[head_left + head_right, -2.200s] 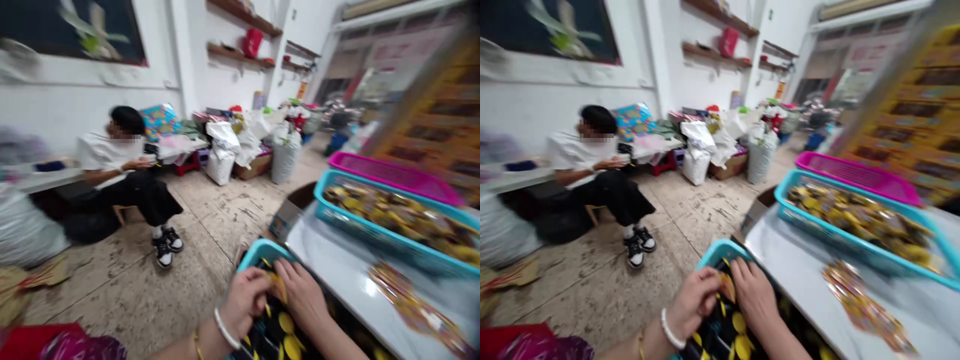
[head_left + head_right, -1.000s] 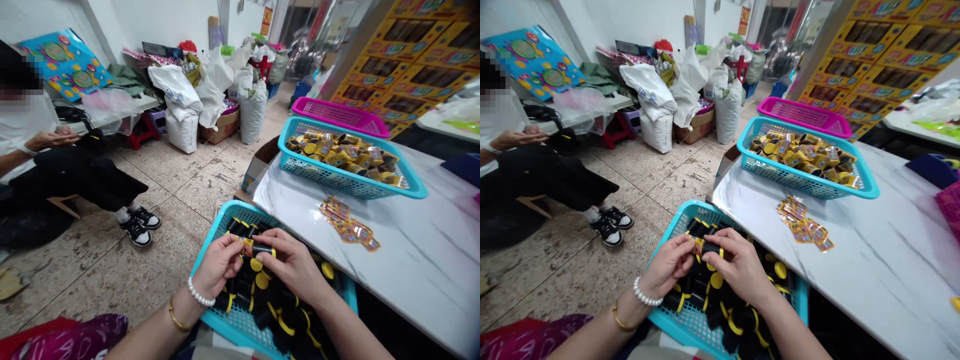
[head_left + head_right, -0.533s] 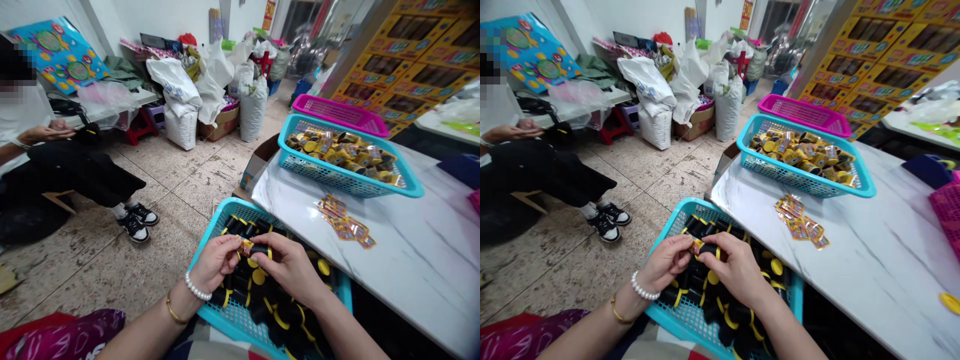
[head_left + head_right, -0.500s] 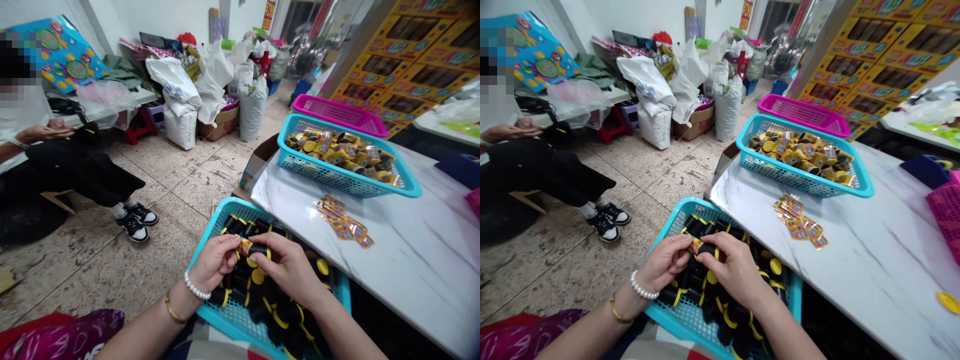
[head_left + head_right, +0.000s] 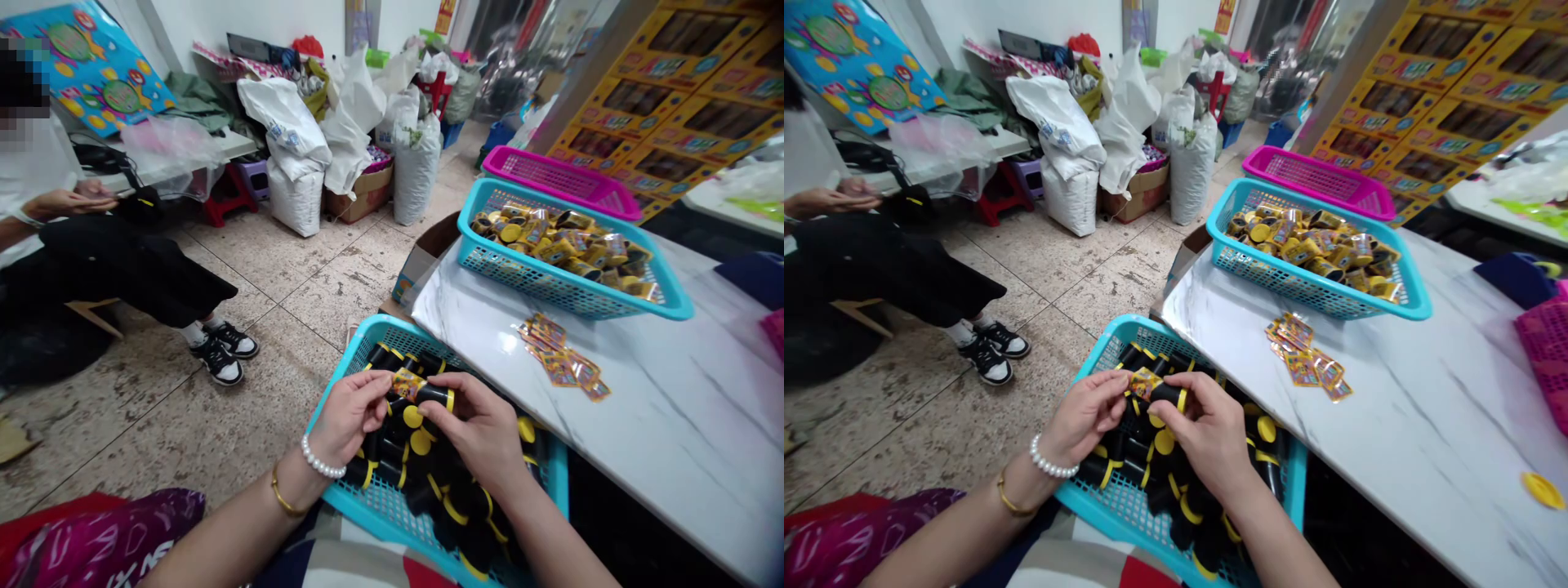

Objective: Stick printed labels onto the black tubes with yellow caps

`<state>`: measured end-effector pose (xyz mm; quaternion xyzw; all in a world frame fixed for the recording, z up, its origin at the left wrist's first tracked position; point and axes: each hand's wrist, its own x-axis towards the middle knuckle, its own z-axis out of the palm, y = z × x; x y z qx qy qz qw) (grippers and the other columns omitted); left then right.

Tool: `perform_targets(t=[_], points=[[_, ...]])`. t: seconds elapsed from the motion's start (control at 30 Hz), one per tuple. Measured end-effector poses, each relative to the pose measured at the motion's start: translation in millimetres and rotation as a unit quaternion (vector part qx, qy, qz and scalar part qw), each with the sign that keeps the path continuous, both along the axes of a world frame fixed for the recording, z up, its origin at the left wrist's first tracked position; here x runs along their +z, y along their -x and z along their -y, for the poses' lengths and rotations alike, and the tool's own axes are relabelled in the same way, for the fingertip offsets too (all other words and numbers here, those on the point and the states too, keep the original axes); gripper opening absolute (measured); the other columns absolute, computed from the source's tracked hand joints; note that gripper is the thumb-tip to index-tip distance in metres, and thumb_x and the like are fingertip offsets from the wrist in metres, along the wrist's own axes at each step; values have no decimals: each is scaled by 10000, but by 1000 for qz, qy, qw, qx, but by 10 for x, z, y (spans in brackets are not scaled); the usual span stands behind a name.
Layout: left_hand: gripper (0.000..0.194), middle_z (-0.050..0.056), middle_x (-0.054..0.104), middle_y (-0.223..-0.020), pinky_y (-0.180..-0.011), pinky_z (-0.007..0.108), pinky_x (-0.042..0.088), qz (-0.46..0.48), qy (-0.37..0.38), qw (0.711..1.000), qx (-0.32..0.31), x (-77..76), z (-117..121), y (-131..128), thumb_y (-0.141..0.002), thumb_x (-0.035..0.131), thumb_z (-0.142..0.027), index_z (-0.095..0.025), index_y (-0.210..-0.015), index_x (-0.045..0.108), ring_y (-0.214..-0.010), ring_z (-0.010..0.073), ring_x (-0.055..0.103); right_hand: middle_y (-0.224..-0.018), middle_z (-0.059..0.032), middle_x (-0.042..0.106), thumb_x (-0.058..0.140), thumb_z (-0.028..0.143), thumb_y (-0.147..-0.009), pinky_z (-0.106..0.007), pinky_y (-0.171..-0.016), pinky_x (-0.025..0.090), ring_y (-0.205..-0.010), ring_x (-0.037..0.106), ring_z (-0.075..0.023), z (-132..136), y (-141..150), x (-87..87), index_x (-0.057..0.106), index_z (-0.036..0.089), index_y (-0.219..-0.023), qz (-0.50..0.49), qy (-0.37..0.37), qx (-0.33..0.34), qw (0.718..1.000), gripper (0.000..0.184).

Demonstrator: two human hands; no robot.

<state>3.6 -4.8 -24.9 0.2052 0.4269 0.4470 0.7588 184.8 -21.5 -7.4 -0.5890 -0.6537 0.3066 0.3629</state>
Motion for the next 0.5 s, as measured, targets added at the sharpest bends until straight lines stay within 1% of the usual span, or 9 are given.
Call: perform_targets(t=[0.07,0.13,0.17,0.2,0.27,0.33,0.37,0.43,0.5], points=[[323,0,580,-722,-358,130,248,-16,-14,999,25,29,10,-2,-689,769,-322,-120,-911,653,-497,33,458,-800,-14,650,713,347,-777,-253,-549,464,-613,566,-135,27,-19,20,622,218,-985,-7,-5,-1,1000,261],[374,26,599,-880,-398,141,327,-26,-31,998,39,55,20,-3,-700,763,-336,-151,-994,624,-595,58,523,-893,-31,651,715,318,-775,-259,-600,489,-700,595,-152,46,-30,61,618,222,-980,-8,-15,13,1000,246],[408,33,601,-926,-431,155,370,-21,-38,999,28,63,25,-3,-710,756,-345,-167,-1044,603,-646,77,552,-934,-38,648,711,301,-778,-263,-626,498,-745,604,-161,53,-33,84,616,224,-977,-9,-19,23,1000,234],[442,36,605,-940,-466,173,406,-8,-45,999,2,65,30,-3,-719,749,-351,-181,-1091,583,-688,97,574,-958,-43,643,704,284,-781,-267,-646,504,-778,608,-169,58,-34,103,615,226,-975,-7,-20,34,999,221],[454,33,616,-892,-520,202,442,16,-58,996,-63,51,35,-7,-726,743,-348,-174,-1111,576,-721,122,594,-973,-46,634,695,261,-785,-276,-675,510,-819,607,-180,66,-34,127,616,230,-969,-1,-21,56,998,202],[363,32,624,-814,-533,208,436,17,-74,991,-106,24,34,-15,-727,740,-344,-137,-999,616,-691,121,589,-974,-46,628,694,260,-786,-285,-690,510,-827,603,-184,73,-36,127,615,233,-967,5,-18,65,998,200],[318,35,630,-791,-529,208,427,4,-80,991,-108,10,30,-19,-728,737,-347,-124,-926,627,-667,115,580,-970,-45,625,696,269,-786,-288,-688,510,-815,601,-182,77,-40,120,615,236,-970,6,-14,62,998,203],[286,38,649,-782,-534,211,414,-43,-94,992,-69,-10,20,-23,-728,732,-353,-125,-863,626,-626,100,558,-954,-40,625,697,295,-789,-290,-670,508,-774,598,-175,85,-53,96,610,239,-982,-4,6,44,999,218],[288,26,662,-800,-559,218,414,-95,-108,990,-6,-16,12,-17,-726,732,-344,-143,-903,627,-602,87,534,-912,-35,631,698,323,-789,-288,-644,507,-732,595,-169,91,-66,70,608,238,-987,-30,41,23,998,234]])
